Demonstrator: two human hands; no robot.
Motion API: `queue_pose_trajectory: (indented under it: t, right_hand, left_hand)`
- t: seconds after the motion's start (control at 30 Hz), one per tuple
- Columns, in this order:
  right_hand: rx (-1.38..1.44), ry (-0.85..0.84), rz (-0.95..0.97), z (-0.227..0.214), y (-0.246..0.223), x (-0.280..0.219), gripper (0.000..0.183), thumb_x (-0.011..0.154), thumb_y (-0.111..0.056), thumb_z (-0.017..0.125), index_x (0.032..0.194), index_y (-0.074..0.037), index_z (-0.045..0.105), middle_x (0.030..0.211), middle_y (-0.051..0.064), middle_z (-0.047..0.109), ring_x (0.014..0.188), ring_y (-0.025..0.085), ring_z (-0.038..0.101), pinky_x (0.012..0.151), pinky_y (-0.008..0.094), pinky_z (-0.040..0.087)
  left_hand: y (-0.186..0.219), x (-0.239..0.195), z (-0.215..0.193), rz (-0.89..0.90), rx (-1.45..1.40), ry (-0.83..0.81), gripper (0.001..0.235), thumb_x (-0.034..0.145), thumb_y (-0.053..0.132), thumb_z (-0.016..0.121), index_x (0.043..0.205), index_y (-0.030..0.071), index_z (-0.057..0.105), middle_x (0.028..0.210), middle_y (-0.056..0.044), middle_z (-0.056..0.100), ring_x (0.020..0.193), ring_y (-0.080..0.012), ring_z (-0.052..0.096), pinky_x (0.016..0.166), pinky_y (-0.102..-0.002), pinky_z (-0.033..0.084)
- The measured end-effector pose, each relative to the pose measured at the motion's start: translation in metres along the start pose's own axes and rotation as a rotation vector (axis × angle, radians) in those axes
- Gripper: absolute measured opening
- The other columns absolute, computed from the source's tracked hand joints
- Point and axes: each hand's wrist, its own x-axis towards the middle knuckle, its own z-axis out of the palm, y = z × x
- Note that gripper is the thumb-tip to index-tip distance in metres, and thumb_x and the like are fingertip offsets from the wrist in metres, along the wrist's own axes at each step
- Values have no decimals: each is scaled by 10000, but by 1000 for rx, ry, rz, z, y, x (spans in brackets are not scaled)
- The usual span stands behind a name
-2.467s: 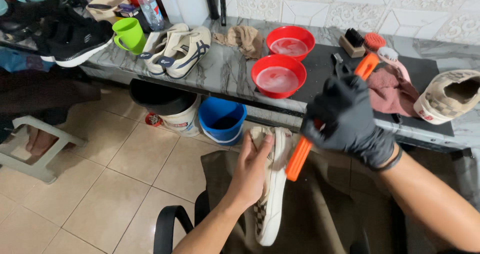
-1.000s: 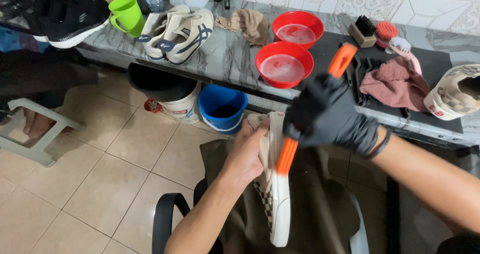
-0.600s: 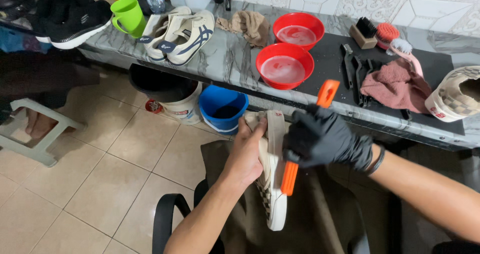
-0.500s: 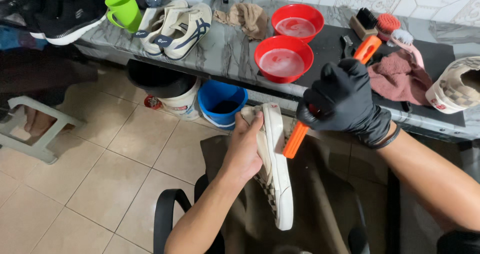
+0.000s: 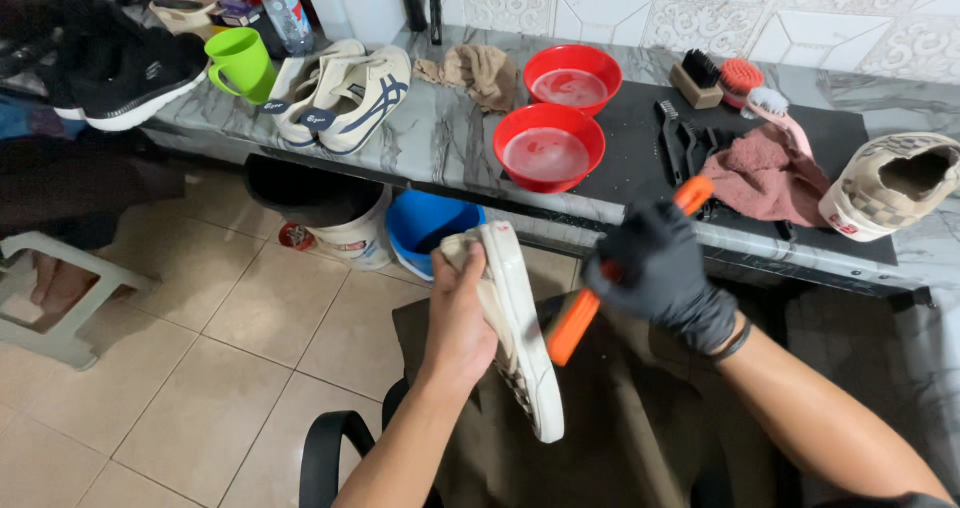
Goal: The person scrubs a checkered slip-on shoe using an orange brush and wipes it with a pink cloth. They repeatedly dip the brush into a red bowl of soapy water and clean the shoe's upper, sole, and heel areas.
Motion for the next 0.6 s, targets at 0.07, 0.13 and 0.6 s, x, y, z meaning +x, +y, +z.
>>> queue_pose_trajectory:
  t: [0.07,0.13,0.6]
  right_hand:
    - [-416,-158,576,-32,36,3,351,1023,-359,634,725,-173,654,564,88,588,691,372,684,687,429,503]
    - [-376,-207,749,-34,71,-18,277,1061,-352,550,963,-99,605,698,215,640,791,463,690,736,537,509]
    - [-1003,29,1041,-2,140,-60,158,1013,-330,648,1165,-334,689,1021,59,647,951,343,645,703,450,571]
  left_hand:
    - [9,1,-8,24,-5,38,367,1012,262,606,1313,98,476,1319,-136,578,1198,-210,506,1108,-504,408]
    - [15,-7,-7,25,15,34,379,1004,259,613,1319,106,470,1317,-135,582,1198,-209,515,1103,-502,420]
    - [3,4,-13,26,171,17,366,1021,285,587,1342,161,464,1373,-138,577,1326,-233,516,1155,-538,369]
